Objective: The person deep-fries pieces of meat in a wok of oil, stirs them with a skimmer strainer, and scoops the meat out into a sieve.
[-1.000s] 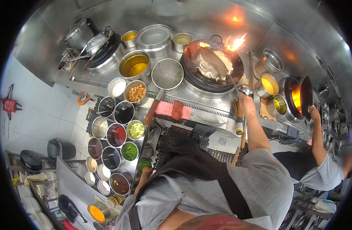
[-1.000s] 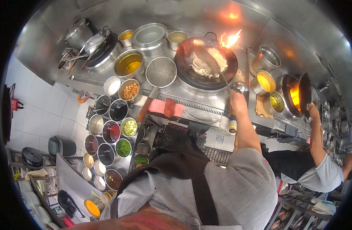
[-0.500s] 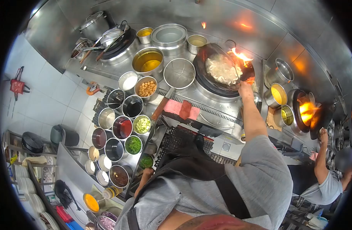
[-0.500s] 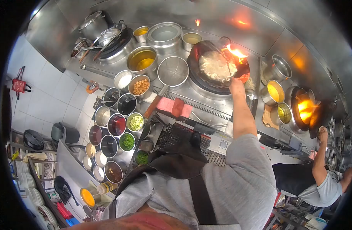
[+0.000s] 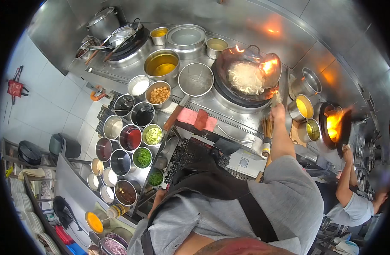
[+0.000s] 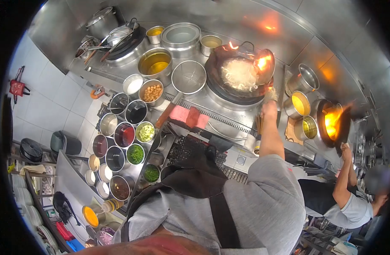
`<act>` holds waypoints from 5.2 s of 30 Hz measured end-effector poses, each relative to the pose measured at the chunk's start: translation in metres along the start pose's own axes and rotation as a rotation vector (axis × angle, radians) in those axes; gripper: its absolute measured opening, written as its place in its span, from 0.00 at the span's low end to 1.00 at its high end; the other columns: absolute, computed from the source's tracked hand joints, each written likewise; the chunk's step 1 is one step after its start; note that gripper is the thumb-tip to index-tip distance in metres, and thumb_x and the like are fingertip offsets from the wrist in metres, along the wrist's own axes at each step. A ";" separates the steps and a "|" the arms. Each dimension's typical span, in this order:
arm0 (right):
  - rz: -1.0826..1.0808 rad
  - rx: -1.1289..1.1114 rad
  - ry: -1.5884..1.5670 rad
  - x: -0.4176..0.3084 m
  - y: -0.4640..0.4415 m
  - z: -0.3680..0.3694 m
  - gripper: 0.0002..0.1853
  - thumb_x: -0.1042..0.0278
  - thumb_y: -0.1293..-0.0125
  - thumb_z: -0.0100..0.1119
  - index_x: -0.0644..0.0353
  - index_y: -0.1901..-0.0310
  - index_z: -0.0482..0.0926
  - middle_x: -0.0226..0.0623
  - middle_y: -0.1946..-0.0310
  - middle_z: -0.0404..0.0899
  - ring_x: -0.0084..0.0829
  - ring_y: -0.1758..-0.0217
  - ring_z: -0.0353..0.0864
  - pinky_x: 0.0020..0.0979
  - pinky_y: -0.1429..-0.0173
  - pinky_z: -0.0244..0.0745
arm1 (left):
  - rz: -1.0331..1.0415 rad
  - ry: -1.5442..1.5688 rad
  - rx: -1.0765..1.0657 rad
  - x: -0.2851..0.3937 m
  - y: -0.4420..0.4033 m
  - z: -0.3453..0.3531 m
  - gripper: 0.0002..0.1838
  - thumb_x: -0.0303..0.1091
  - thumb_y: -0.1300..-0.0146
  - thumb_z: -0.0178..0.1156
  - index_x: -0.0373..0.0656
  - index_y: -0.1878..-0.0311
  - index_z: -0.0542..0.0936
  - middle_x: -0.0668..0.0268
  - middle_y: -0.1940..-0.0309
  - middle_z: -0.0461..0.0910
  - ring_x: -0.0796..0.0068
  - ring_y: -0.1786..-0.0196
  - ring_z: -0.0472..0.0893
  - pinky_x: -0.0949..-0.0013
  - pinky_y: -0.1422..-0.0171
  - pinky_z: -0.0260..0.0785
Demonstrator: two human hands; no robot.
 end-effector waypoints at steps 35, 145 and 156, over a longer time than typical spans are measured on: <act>-0.047 -0.081 -0.330 -0.019 0.067 -0.067 0.10 0.77 0.40 0.49 0.68 0.57 0.74 0.35 0.85 0.73 0.28 0.92 0.70 0.31 0.90 0.63 | -0.135 0.222 -0.205 0.041 -0.034 -0.051 0.14 0.39 0.44 0.54 0.41 0.64 0.83 0.56 0.73 0.83 0.62 0.75 0.83 0.61 0.69 0.76; -0.408 0.095 0.051 -0.001 0.113 -0.054 0.18 0.73 0.44 0.50 0.56 0.51 0.78 0.49 0.78 0.78 0.41 0.76 0.80 0.39 0.68 0.74 | 0.116 -0.107 -0.198 -0.016 0.024 -0.007 0.14 0.42 0.43 0.54 0.43 0.67 0.82 0.57 0.67 0.83 0.59 0.67 0.83 0.58 0.62 0.76; -0.176 0.163 0.153 -0.032 0.121 -0.091 0.17 0.71 0.42 0.52 0.56 0.51 0.78 0.57 0.60 0.79 0.53 0.51 0.76 0.47 0.47 0.71 | 0.118 0.056 -0.097 0.068 -0.017 -0.117 0.15 0.43 0.45 0.56 0.40 0.72 0.82 0.55 0.77 0.81 0.62 0.75 0.82 0.59 0.67 0.74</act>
Point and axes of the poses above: each hand's wrist, its own y-axis away from the middle knuckle, its own z-axis out of the palm, x = y × z, the point moved 4 cm from there along -y, towards the middle knuckle
